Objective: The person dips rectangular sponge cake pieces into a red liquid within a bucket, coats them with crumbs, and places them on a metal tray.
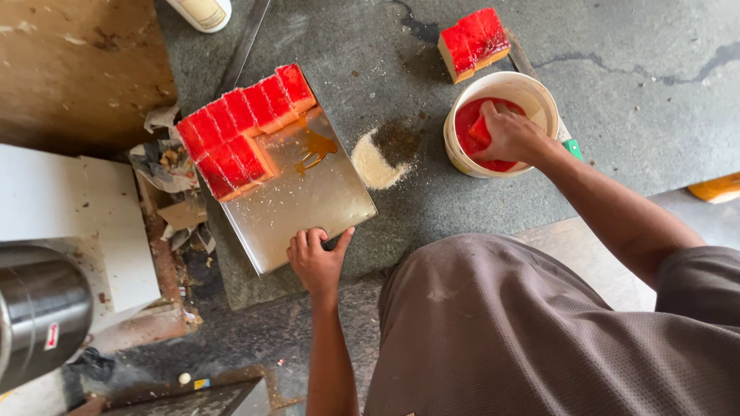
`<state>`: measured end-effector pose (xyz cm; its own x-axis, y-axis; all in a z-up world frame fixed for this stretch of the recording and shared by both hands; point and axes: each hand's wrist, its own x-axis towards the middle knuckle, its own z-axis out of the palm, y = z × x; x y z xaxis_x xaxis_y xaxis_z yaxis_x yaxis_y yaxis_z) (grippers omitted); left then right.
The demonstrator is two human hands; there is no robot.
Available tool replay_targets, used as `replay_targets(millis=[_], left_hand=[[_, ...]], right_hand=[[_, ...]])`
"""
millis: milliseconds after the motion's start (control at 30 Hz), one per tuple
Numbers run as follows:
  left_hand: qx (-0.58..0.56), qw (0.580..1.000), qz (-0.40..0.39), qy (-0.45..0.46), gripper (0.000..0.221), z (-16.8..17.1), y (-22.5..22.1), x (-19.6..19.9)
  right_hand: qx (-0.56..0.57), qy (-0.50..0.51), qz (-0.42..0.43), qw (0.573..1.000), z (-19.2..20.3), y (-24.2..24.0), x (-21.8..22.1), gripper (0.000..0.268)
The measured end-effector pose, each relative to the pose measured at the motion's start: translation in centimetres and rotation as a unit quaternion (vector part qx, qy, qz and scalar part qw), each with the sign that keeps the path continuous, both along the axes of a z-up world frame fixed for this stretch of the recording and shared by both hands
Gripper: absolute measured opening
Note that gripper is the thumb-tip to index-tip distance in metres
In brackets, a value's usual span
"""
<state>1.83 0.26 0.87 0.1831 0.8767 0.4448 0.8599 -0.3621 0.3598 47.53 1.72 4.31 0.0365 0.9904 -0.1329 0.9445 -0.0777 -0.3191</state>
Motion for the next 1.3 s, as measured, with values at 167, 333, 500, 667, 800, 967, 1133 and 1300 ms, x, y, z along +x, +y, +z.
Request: replay_targets(millis=[167, 333, 500, 667, 800, 967, 1133, 1300], left_hand=[[-0.01, 1.0, -0.003, -0.01, 0.056, 0.2, -0.1, -0.2], [-0.006, 1.0, -0.001, -0.009, 0.056, 0.3, -0.1, -0.1], [-0.007, 1.0, 0.003, 0.002, 0.058, 0.2, -0.1, -0.1], [-0.009, 1.0, 0.007, 0.002, 0.057, 0.1, -0.2, -0.2], [-0.005, 1.0, 0.008, 0.004, 0.057, -0.2, -0.2, -0.1], [-0.008, 1.0, 0.007, 0.008, 0.058, -0.3, -0.1, -0.2], [-0.004, 1.0, 0.003, 0.007, 0.058, -0.2, -0.2, -0.3], [-0.004, 1.0, 0.004, 0.007, 0.058, 0.1, -0.2, -0.1]], right_hand=[[-0.162, 0.053, -0.047, 0.984, -0.3, 0.7, 0.4, 0.078], [-0.111, 0.038, -0.066, 0.991, 1.2, 1.0, 0.9, 0.094], [-0.091, -0.016, -0.079, 0.993, 1.7, 0.8, 1.6, 0.087], [-0.082, -0.038, -0.088, 0.992, 1.6, 0.7, 1.2, 0.075], [-0.094, -0.021, -0.091, 0.991, 2.0, 0.6, 0.9, 0.079], [-0.108, -0.025, -0.089, 0.99, 2.2, -0.2, 0.2, 0.09], [-0.137, 0.001, -0.07, 0.988, 1.7, -0.1, -0.7, 0.077], [-0.144, -0.095, -0.022, 0.985, 3.2, 0.2, -1.4, 0.049]])
